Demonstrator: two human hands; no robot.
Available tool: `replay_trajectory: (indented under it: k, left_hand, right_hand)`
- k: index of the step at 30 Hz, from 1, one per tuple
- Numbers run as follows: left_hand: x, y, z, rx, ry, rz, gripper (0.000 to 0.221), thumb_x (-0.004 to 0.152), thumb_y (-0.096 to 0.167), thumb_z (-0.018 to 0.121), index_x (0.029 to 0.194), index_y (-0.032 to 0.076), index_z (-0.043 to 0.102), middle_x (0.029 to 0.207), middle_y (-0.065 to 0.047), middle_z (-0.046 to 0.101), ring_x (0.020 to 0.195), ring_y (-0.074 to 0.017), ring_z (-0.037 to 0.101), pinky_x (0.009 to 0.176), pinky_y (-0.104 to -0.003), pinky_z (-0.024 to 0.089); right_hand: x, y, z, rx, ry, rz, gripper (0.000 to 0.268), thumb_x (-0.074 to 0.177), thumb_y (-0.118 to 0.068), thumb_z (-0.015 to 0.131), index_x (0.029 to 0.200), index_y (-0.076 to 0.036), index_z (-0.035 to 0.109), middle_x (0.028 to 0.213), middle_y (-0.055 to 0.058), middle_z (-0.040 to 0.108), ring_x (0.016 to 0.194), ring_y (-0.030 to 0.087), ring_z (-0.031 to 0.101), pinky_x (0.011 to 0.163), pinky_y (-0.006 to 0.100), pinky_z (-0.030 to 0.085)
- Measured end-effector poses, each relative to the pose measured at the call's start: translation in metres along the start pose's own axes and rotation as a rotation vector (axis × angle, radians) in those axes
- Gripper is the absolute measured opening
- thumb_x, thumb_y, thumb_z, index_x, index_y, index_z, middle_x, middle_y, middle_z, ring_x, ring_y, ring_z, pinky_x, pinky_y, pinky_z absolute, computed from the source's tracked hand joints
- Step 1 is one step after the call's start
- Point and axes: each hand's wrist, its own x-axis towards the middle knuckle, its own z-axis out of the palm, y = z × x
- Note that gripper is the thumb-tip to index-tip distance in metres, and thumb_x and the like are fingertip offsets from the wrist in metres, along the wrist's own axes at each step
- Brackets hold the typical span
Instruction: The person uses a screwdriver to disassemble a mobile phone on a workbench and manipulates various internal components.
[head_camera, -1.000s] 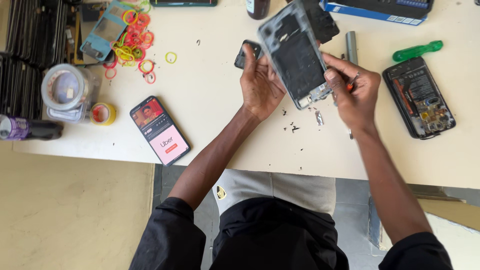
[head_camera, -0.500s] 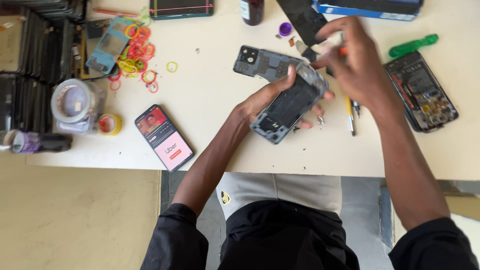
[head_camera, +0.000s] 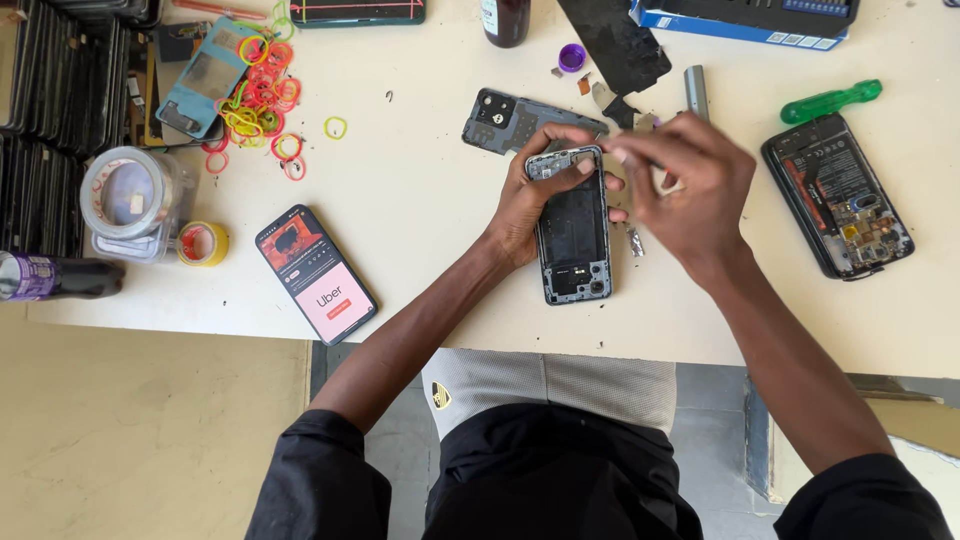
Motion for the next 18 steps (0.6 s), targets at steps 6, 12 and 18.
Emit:
replay_trajectory:
  k: [6, 12, 18]
  left_hand:
    - [-0.001, -0.003, -0.004, 0.065, 0.015, 0.057, 0.026, 0.093, -0.004, 0.062, 0.117, 0.001, 0.053, 0.121, -0.019, 0.062, 0.092, -0.0277, 0.072, 0.074, -0.044, 0.068]
    - [0.001, -0.005, -0.004, 0.039, 0.066, 0.015, 0.026, 0.094, -0.002, 0.061, 0.116, 0.003, 0.049, 0.108, -0.021, 0.061, 0.089, -0.0268, 0.072, 0.072, -0.046, 0.07]
    - [0.001, -0.006, -0.002, 0.12, 0.096, 0.039, 0.024, 0.096, 0.003, 0.063, 0.115, 0.003, 0.049, 0.104, -0.019, 0.062, 0.086, -0.0255, 0.072, 0.069, -0.044, 0.07]
  right_hand:
    - [-0.004, -0.009, 0.008, -0.094, -0.039, -0.087, 0.024, 0.099, 0.002, 0.078, 0.121, -0.007, 0.079, 0.097, 0.005, 0.07, 0.081, 0.013, 0.071, 0.065, 0.027, 0.056]
    - [-0.001, -0.013, 0.005, -0.088, -0.064, -0.045, 0.027, 0.095, 0.003, 0.077, 0.12, -0.006, 0.079, 0.094, 0.006, 0.069, 0.079, 0.014, 0.071, 0.064, 0.027, 0.058]
    - [-0.001, -0.012, 0.004, -0.105, -0.097, -0.011, 0.025, 0.095, 0.004, 0.079, 0.118, -0.005, 0.08, 0.09, 0.007, 0.068, 0.075, 0.016, 0.07, 0.061, 0.028, 0.056]
